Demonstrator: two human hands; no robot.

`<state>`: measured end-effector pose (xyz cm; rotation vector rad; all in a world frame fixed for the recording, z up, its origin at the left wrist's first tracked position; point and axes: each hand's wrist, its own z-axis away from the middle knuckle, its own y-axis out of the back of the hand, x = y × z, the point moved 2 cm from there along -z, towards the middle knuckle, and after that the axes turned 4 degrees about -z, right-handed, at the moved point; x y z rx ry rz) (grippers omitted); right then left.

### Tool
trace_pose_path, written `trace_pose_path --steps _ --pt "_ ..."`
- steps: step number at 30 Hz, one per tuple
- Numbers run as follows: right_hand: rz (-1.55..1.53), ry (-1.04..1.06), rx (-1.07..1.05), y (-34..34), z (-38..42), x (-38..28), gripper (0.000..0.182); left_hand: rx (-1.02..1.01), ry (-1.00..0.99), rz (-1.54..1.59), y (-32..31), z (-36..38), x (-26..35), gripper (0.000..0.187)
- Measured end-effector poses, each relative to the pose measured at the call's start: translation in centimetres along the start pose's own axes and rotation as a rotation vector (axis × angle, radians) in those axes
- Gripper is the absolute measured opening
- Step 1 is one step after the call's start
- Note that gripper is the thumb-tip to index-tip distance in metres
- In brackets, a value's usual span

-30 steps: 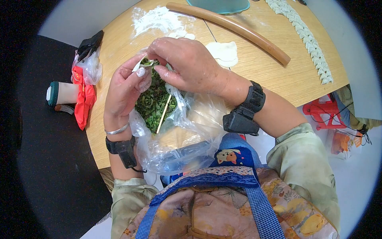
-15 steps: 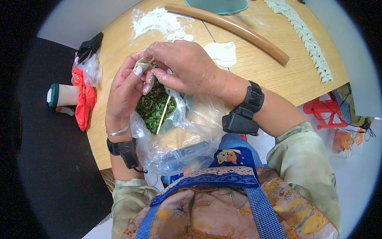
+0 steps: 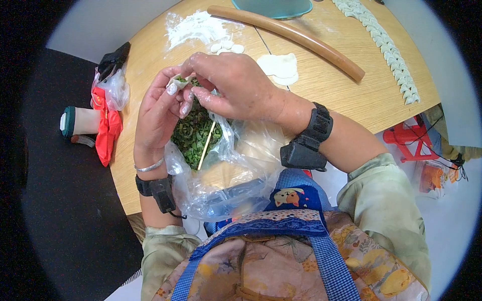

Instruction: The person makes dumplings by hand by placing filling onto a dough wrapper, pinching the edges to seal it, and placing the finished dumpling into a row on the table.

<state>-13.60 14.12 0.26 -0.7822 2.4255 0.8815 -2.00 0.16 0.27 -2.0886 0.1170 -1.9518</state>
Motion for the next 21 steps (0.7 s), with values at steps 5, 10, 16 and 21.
trace_pose_path --steps 5,10,16,21 --pt "-0.037 0.04 -0.015 -0.27 -0.1 -0.17 0.026 0.037 -0.007 0.008 -0.15 0.0 -0.16 0.026" --pt "0.009 0.003 -0.055 0.11 -0.08 -0.15 0.031 0.025 -0.019 -0.026 0.12 -0.03 -0.36 0.026" --pt "-0.089 -0.037 -0.014 0.07 0.06 -0.15 0.027 0.071 -0.038 -0.071 0.11 0.03 -0.22 0.023" --pt "-0.002 -0.104 -0.04 0.56 -0.21 -0.15 0.027 0.058 -0.052 -0.068 -0.2 0.09 -0.07 0.018"
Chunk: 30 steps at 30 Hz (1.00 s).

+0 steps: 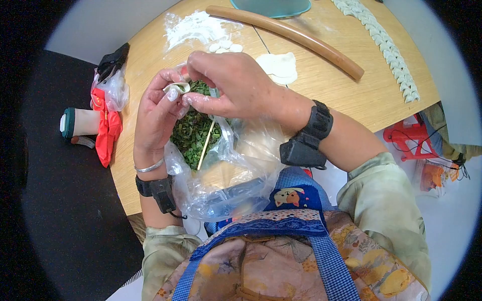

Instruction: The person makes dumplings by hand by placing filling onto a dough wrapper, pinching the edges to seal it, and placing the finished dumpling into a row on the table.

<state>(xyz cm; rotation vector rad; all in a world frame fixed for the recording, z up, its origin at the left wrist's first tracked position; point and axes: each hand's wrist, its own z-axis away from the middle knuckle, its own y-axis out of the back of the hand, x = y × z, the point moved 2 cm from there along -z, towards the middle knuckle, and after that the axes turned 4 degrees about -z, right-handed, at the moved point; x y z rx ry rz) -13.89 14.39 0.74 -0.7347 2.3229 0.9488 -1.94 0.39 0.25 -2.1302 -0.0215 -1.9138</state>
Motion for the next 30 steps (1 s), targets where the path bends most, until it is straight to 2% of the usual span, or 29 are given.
trace_pose_path --steps 2,6,18,23,30 --pt "0.025 0.015 -0.07 -0.2 0.01 0.17 0.027 -0.024 -0.014 -0.002 0.1 0.0 -0.06 0.016" --pt "0.053 0.087 -0.075 -0.27 -0.01 0.08 0.025 -0.018 0.007 -0.019 0.2 0.03 -0.07 0.016" --pt "0.125 0.182 -0.062 -0.6 0.06 0.29 0.017 -0.031 0.006 -0.027 0.01 0.08 0.04 0.015" --pt "0.137 0.235 0.017 -0.92 0.04 0.53 0.017 -0.026 0.01 -0.047 0.04 0.08 0.01 0.016" --pt "0.106 0.166 -0.073 -0.01 -0.14 -0.16 0.018 -0.048 0.006 -0.033 -0.08 0.07 0.25 0.014"
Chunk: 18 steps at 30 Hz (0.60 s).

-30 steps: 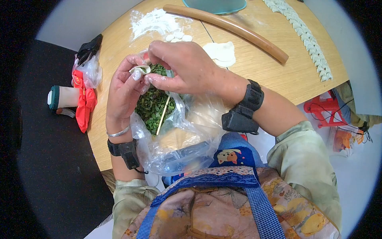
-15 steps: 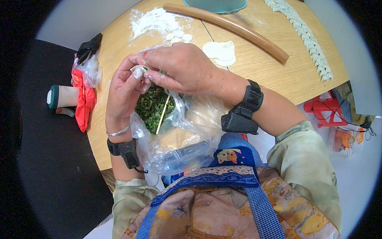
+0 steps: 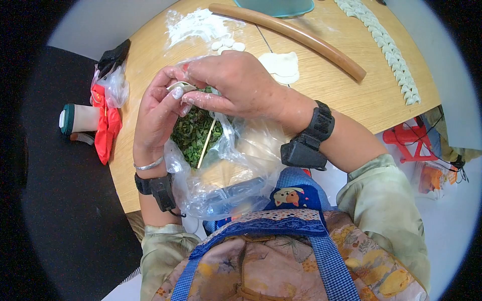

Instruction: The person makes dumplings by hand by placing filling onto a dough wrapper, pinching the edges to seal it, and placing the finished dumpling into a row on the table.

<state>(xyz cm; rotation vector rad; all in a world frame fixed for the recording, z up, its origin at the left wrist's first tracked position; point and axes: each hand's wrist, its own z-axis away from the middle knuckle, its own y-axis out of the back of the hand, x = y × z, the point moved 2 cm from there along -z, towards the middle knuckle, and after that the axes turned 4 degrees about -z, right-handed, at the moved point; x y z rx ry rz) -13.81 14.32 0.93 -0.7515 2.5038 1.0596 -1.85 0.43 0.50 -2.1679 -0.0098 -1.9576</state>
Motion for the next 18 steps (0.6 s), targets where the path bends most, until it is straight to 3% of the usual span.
trace_pose_path --steps 6,11,18 --pt "0.024 -0.005 -0.038 -0.5 0.0 0.3 0.016 -0.046 0.014 -0.036 0.1 0.1 -0.1 0.014" --pt "0.044 0.094 0.071 -1.1 0.1 0.5 0.009 -0.098 0.042 -0.054 0.4 0.1 -0.1 0.018" --pt "0.043 0.08 -0.007 -0.7 -0.2 0.2 0.016 -0.049 0.004 -0.042 1.1 0.0 -0.6 0.023"
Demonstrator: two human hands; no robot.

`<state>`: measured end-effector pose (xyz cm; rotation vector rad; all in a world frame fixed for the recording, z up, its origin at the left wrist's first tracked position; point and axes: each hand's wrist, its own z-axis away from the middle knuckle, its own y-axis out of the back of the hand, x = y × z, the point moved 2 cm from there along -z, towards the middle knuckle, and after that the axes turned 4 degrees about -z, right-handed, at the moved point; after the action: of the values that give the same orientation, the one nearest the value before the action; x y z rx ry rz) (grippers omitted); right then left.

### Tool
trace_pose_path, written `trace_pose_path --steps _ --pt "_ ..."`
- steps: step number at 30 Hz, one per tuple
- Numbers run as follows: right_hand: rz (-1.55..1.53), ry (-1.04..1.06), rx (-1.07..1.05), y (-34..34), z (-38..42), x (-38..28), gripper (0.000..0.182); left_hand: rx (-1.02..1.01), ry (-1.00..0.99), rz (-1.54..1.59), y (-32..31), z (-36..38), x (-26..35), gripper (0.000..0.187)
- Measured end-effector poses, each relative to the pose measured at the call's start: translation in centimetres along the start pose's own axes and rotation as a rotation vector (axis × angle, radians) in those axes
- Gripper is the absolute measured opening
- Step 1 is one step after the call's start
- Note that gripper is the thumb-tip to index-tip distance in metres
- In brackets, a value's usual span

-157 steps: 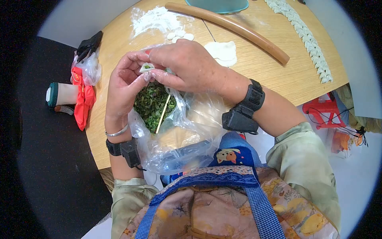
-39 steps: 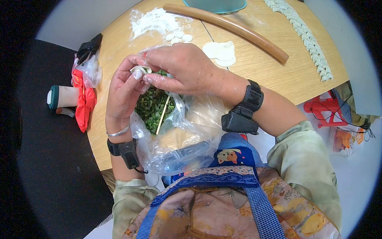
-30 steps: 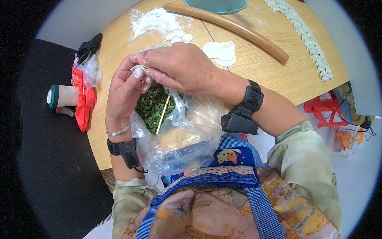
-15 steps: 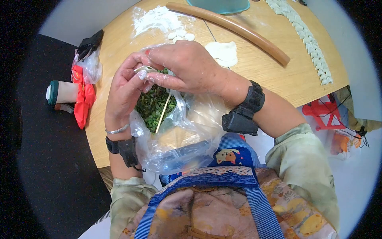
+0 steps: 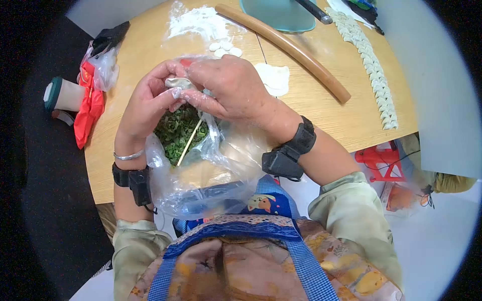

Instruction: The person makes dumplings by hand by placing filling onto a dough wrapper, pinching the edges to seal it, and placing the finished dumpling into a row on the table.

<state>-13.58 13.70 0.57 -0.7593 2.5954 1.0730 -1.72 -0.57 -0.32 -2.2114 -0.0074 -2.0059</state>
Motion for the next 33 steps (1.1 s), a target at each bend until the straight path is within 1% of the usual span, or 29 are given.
trace_pose_path --steps 3,5,9,12,15,17,18,20,21,23,27,30,31,32,33 --pt "-0.024 -0.047 -0.001 -0.04 -0.04 -0.23 0.018 -0.023 0.003 -0.062 0.04 -0.01 0.0 0.024" --pt "-0.006 -0.044 0.012 -0.15 0.0 -0.13 0.015 -0.021 -0.017 -0.091 -0.07 -0.09 -0.08 0.024" --pt "0.07 -0.019 -0.019 -0.15 0.03 0.07 0.014 0.01 -0.035 -0.069 -0.24 -0.07 -0.01 0.024" --pt "0.087 -0.015 -0.025 -0.14 0.0 0.23 0.013 -0.029 0.0 -0.031 0.13 -0.06 0.13 0.024" --pt "0.085 -0.052 -0.078 0.24 -0.07 -0.01 0.013 -0.04 0.021 -0.015 0.11 -0.03 0.15 0.025" --pt "0.038 -0.082 -0.097 0.51 -0.2 -0.32 0.013 -0.025 -0.023 -0.051 -0.07 -0.08 0.05 0.025" --pt "0.039 -0.083 -0.096 0.41 -0.21 -0.33 0.013 -0.026 -0.023 -0.05 -0.21 -0.06 0.07 0.025" --pt "-0.025 -0.034 -0.006 0.15 -0.34 -0.42 0.016 -0.022 -0.016 -0.072 -0.41 0.01 0.16 0.024" --pt "-0.025 -0.036 -0.005 -0.05 -0.27 -0.38 0.016 -0.022 -0.014 -0.071 -0.33 0.03 0.15 0.024" --pt "0.02 -0.004 0.025 -0.24 -0.17 -0.28 0.014 -0.08 -0.011 -0.049 -0.2 -0.02 0.17 0.025" --pt "0.049 -0.016 0.0 -0.23 -0.08 -0.32 0.011 -0.05 -0.007 -0.031 -0.49 -0.04 0.17 0.026" --pt "0.03 -0.024 0.026 -0.11 -0.04 -0.23 0.011 -0.019 0.004 -0.037 -0.33 0.01 0.03 0.025" --pt "0.008 -0.055 -0.029 0.13 0.03 -0.06 0.011 -0.03 0.013 -0.041 -0.28 0.03 0.06 0.025" --pt "-0.014 -0.086 -0.084 0.22 0.09 0.1 0.021 -0.04 0.022 -0.046 -0.26 0.04 0.08 0.025" --pt "-0.014 -0.086 -0.084 0.21 0.04 0.11 0.021 -0.04 0.022 -0.046 -0.34 0.04 0.16 0.025"
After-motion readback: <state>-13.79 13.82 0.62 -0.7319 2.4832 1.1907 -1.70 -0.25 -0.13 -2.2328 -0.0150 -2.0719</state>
